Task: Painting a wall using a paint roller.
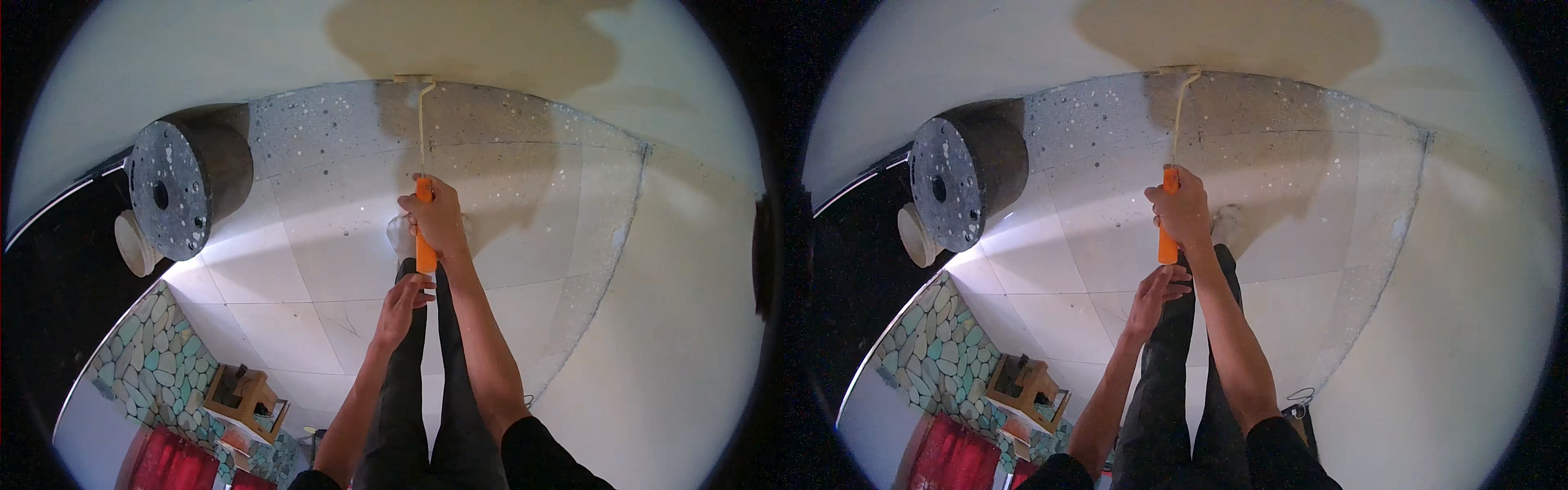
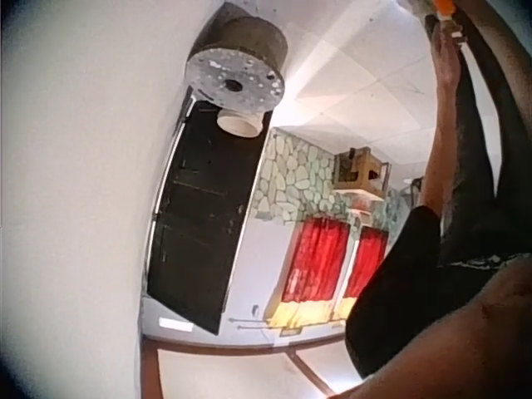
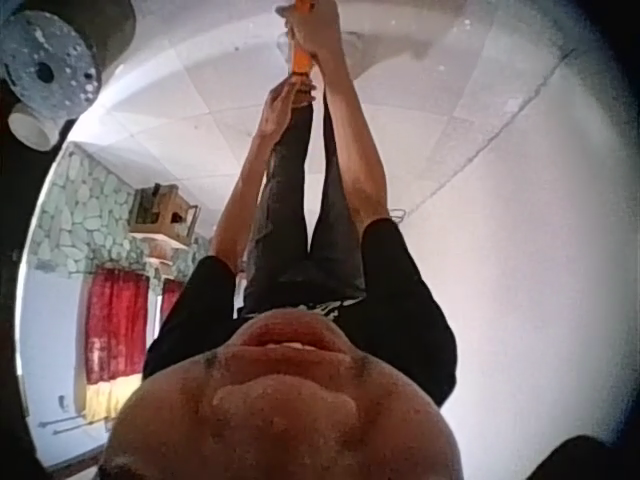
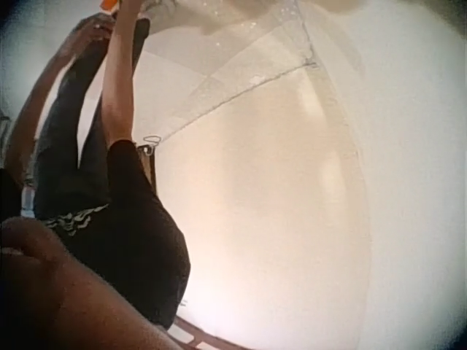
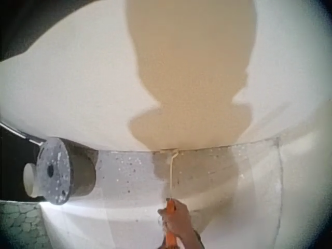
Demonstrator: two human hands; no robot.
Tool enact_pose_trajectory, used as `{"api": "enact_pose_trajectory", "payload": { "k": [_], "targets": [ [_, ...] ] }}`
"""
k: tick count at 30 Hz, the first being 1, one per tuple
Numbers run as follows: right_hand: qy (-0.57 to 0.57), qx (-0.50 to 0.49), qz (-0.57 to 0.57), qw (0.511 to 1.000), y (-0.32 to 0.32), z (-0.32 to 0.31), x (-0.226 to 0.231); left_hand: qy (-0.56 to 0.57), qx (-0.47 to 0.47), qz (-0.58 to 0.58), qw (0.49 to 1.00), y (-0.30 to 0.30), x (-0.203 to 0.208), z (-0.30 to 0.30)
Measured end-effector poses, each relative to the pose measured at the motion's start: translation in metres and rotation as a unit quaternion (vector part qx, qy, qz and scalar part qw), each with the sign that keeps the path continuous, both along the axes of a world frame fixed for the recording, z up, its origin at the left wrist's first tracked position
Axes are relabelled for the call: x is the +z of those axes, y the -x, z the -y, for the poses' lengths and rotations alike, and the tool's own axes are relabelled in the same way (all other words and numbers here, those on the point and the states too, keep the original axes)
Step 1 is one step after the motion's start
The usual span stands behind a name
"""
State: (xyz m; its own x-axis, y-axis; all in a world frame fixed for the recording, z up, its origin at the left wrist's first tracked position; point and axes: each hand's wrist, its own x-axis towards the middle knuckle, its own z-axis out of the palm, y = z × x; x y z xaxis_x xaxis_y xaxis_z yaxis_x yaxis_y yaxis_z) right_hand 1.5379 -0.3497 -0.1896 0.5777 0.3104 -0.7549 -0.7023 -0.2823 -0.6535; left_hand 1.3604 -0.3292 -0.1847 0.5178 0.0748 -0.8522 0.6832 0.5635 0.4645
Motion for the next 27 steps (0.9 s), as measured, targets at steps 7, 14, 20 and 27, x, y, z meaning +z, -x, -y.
{"api": "enact_pose_trajectory", "payload": {
  "k": [7,14,20,27],
  "targets": [
    [-0.029,0.030,0.103,0.994,0.051,-0.006,0.070,0.002,0.109,-0.002,0.994,0.019,0.023,-0.032],
    [0.014,0.041,-0.008,0.999,0.014,-0.009,0.005,0.054,0.089,-0.006,0.995,-0.017,0.017,-0.032],
    [-0.004,0.096,0.036,0.995,0.046,0.019,0.044,0.095,0.123,0.027,0.988,-0.003,0.016,-0.028],
    [0.033,0.122,0.124,0.984,0.033,0.018,-0.008,0.130,0.084,0.049,0.987,-0.026,0.017,-0.025]
  ]
}}
